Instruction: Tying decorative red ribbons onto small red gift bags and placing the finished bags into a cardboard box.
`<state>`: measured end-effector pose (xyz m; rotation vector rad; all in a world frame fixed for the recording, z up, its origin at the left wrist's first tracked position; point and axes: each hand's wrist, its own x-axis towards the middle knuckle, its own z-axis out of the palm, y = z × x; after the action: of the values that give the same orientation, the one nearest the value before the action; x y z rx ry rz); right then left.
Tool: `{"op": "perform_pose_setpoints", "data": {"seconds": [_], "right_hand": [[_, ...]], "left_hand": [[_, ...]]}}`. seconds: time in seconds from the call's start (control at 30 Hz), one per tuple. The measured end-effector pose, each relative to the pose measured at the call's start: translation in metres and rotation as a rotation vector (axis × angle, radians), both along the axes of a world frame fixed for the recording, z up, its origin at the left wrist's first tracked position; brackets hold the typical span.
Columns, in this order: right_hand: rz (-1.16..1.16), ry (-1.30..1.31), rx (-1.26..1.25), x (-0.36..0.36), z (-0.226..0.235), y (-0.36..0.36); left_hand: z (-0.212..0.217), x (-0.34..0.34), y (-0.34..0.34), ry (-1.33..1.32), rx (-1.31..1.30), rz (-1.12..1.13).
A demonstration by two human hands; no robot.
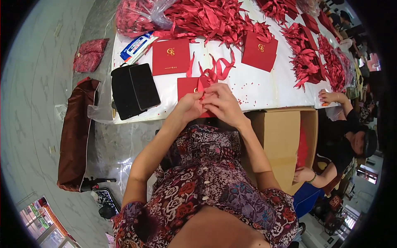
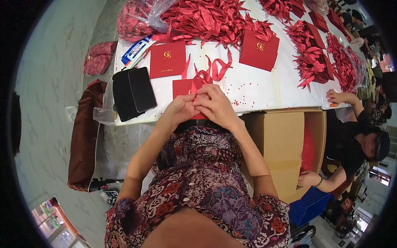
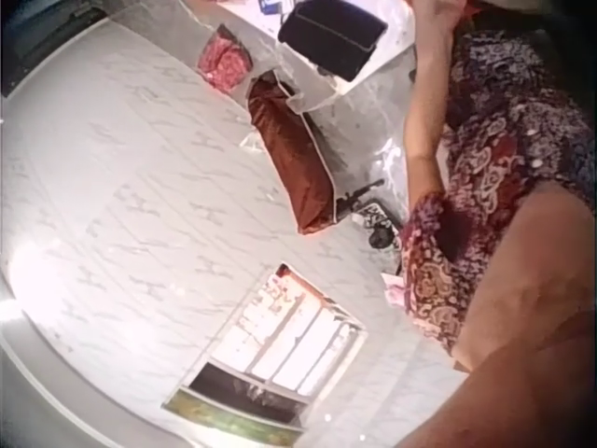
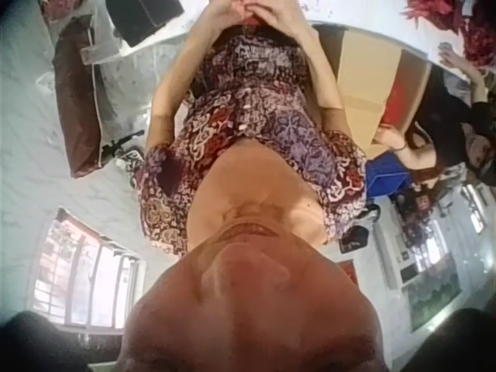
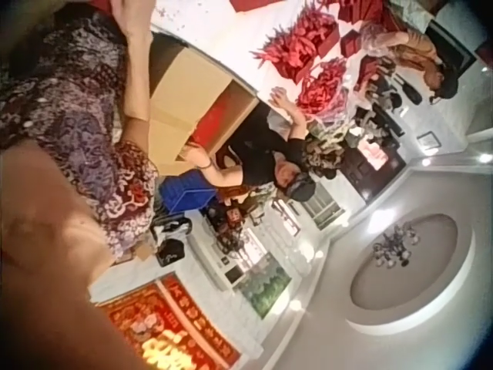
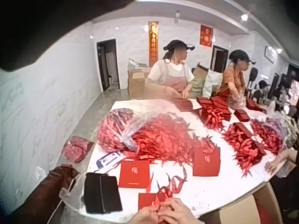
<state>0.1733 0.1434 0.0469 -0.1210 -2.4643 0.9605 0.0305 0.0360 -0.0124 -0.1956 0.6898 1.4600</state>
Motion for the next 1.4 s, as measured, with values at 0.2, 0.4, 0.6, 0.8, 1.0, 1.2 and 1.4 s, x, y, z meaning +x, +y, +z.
{"op": "perform_pose_setpoints", "data": {"seconds": [0.2, 0.4, 0.6, 0.8, 1.0, 1.2, 1.4], "right_hand": [[-0.008, 0.013, -0.001, 0.007, -0.009, 0.000], [0.021, -0.020, 0.007, 0.000, 0.013, -0.002], [0.012, -0.024, 0.055, -0.002, -0.002, -0.002], [-0.069, 0.106, -0.155, 0.003, 0.015, -0.008], [-0.204, -0.059, -0.510, 0.003, 0.037, -0.011], [-0.336, -0.144, -0.388, -0.044, -0.020, -0.013], [-0.422, -0.197, -0.231, -0.062, -0.042, -0.015]], "left_hand": [[0.023, 0.014, 0.000, -0.016, 0.008, -0.064], [0.004, 0.000, -0.010, -0.055, 0.122, -0.002], [0.026, 0.002, -0.006, -0.024, 0.108, -0.099], [0.032, -0.002, -0.018, 0.110, 0.055, -0.097], [0.026, -0.034, -0.021, 1.894, -0.192, 0.124], [0.012, -0.047, -0.015, 2.132, -0.173, -0.064], [0.023, -0.037, -0.013, 2.136, -0.091, 0.010]]}}
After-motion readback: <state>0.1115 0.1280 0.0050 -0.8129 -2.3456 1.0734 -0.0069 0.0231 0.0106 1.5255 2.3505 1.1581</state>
